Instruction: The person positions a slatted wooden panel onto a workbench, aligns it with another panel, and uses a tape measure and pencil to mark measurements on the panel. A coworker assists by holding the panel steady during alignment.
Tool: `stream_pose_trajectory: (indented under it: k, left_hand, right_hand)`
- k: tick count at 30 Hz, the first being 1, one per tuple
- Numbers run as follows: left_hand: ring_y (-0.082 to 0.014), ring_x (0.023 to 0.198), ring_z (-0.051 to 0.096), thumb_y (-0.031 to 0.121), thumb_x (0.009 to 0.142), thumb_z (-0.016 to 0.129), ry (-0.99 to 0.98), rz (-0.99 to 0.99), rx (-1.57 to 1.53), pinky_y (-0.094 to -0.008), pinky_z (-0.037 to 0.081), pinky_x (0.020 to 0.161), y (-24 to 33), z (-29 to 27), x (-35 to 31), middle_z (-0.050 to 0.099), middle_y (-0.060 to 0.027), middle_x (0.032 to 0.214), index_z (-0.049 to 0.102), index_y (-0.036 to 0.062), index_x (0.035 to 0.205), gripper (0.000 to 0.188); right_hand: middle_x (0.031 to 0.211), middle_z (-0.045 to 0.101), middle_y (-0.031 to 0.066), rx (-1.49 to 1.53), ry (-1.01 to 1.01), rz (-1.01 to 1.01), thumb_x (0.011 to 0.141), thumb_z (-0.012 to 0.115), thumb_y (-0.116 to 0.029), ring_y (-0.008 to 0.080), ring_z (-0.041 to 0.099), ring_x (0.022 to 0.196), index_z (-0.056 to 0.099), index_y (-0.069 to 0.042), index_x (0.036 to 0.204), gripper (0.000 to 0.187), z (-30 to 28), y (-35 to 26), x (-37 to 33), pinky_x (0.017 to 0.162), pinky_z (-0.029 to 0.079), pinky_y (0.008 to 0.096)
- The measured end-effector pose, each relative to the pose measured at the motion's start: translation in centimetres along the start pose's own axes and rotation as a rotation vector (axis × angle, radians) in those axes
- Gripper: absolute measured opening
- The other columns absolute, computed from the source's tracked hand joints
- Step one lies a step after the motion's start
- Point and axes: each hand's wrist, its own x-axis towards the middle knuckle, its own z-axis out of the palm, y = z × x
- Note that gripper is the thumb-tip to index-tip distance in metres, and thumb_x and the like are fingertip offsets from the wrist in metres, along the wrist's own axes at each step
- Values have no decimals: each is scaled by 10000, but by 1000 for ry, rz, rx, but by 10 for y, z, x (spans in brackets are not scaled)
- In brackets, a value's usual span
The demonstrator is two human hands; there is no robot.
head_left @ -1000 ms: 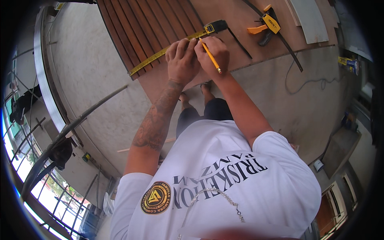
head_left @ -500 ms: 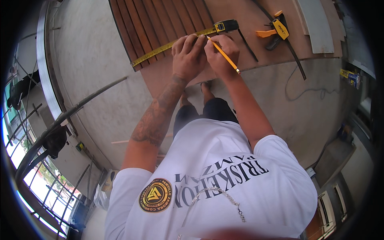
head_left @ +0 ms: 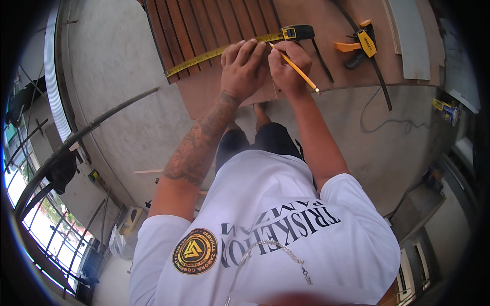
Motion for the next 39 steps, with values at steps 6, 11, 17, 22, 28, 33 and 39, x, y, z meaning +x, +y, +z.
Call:
stream_pose_trajectory:
  k: [6,11,17,22,28,33,39]
  left_hand:
    - [-281,1231,567,214,807,755,14,-5,11,-455,425,1075,-1,5,-1,635,-30,1293,686,167,1270,471]
    - [-282,1225,571,213,806,756,22,-2,3,-452,428,1067,-1,5,0,637,-26,1289,693,170,1259,459]
    - [-285,1220,575,210,808,756,24,0,5,-447,430,1061,-1,5,0,639,-26,1289,696,170,1257,454]
    - [-287,1214,577,210,813,753,23,5,-2,-447,431,1061,-1,4,0,640,-29,1286,695,166,1261,455]
    - [-285,1213,578,208,817,751,27,6,-12,-448,432,1058,-1,4,0,641,-28,1283,697,164,1258,447]
    - [-286,1212,579,207,818,751,27,8,-11,-449,434,1054,-1,4,0,642,-28,1281,698,162,1255,443]
    - [-288,1232,569,196,826,755,2,-10,-5,-441,432,1073,0,3,-1,637,-33,1299,709,173,1274,451]
  right_hand:
    - [814,712,136,5,16,-36,815,680,-12,331,704,751,686,-13,857,42,1,1,0,706,585,404]
    - [813,709,141,-13,21,-48,813,679,-8,334,702,744,689,-13,858,46,2,0,1,701,584,406]
    - [797,701,153,-24,45,-93,815,676,-4,350,699,729,688,-7,856,43,5,2,2,685,582,412]
    - [789,697,163,-21,36,-93,816,672,-1,358,698,722,685,0,852,38,4,3,1,678,582,414]
    - [793,697,165,-29,31,-104,819,669,-1,359,698,726,681,2,848,32,4,2,2,678,582,412]
    - [787,693,163,-21,33,-99,817,672,-5,356,696,725,678,1,844,28,4,3,1,678,581,413]
    - [776,685,161,-26,26,-89,817,671,-8,356,689,711,669,-3,831,15,4,5,-1,671,578,415]
